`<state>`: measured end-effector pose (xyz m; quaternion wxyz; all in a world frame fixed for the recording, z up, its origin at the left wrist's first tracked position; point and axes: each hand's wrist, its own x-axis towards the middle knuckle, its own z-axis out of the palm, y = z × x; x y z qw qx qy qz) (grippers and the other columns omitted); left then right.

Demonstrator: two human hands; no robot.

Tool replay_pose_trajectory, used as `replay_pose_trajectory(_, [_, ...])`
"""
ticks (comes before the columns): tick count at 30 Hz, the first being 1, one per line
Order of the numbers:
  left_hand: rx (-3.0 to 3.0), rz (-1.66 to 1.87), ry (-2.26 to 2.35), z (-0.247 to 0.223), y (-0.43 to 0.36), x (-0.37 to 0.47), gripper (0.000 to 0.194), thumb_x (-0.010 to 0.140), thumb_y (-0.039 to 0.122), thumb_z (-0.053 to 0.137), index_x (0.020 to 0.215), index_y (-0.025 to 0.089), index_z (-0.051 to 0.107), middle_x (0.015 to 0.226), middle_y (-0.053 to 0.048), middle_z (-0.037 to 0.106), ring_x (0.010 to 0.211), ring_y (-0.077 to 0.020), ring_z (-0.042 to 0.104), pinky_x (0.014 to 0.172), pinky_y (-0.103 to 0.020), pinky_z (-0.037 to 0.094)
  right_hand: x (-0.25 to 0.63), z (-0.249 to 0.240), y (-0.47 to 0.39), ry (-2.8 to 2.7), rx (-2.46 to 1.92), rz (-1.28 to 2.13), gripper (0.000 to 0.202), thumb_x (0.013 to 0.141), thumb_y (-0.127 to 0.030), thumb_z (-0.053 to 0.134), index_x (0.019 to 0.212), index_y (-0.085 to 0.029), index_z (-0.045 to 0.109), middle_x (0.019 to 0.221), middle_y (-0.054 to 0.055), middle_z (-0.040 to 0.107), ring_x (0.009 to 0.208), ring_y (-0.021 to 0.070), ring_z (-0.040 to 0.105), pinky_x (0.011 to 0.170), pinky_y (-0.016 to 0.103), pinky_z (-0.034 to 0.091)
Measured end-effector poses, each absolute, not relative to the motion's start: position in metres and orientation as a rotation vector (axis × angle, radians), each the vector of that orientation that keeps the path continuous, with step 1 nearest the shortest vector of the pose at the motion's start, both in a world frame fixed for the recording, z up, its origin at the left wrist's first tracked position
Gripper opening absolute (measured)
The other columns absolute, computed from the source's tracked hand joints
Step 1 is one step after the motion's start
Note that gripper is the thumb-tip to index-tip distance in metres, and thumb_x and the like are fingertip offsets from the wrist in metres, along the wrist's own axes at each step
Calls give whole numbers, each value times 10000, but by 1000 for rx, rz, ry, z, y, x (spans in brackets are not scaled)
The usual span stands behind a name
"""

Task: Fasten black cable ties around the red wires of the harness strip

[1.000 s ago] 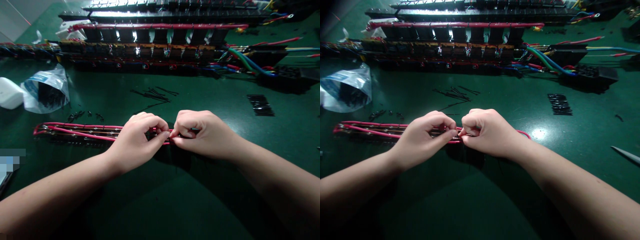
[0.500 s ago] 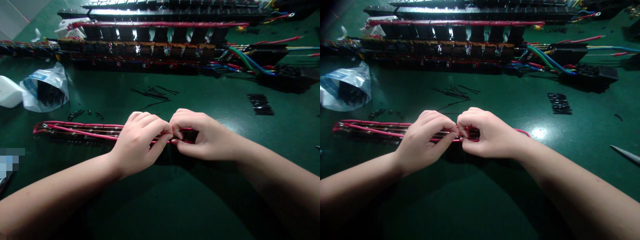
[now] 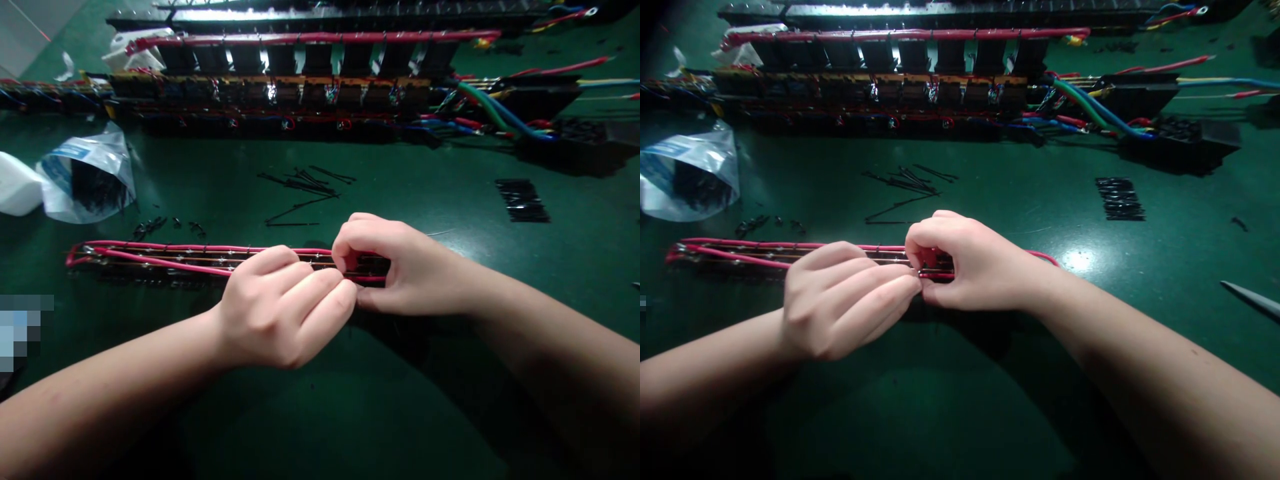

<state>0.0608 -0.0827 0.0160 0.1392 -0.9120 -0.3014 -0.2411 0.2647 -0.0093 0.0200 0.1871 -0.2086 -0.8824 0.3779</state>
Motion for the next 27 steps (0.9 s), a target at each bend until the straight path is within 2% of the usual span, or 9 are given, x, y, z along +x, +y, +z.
replay_pose_trajectory(6, [-2660,-694,-778,21,-83,63,152,934,142,569,899,185,710,843,-40,769,634,-145,675,558,-319,462,265,19,-9,-2493,-549,1050,146,734,-73,650,792,-177,567,753,-15,569,752,132,502,670,252,372])
replay_pose_trajectory(10, [-2659,-719,-587,23,-81,64,181,925,144,557,923,96,732,800,-69,769,578,-144,661,534,-304,508,264,15,-9,-2533,-525,978,103,750,-100,646,769,-169,571,719,-16,552,735,133,475,663,254,363])
replay_pose_trajectory(14, [-2665,-579,-321,23,-80,62,212,896,136,567,968,35,739,809,-105,767,595,-178,680,516,-308,532,263,11,-10,-2595,-520,894,115,725,-82,657,777,-162,593,742,-2,559,790,152,460,684,255,365])
replay_pose_trajectory(20, [-2654,-458,-264,24,-80,63,234,897,110,530,941,42,749,790,-112,761,554,-183,647,495,-309,525,265,10,-10,-2663,-504,872,184,715,-29,610,837,-166,596,818,16,569,858,170,456,680,257,362])
replay_pose_trajectory(27, [-2669,-373,-260,25,-80,65,201,879,95,569,937,41,754,794,-112,754,564,-183,635,532,-313,523,264,12,-10,-2606,-482,941,246,696,22,571,865,-156,564,809,3,551,831,147,465,718,256,382])
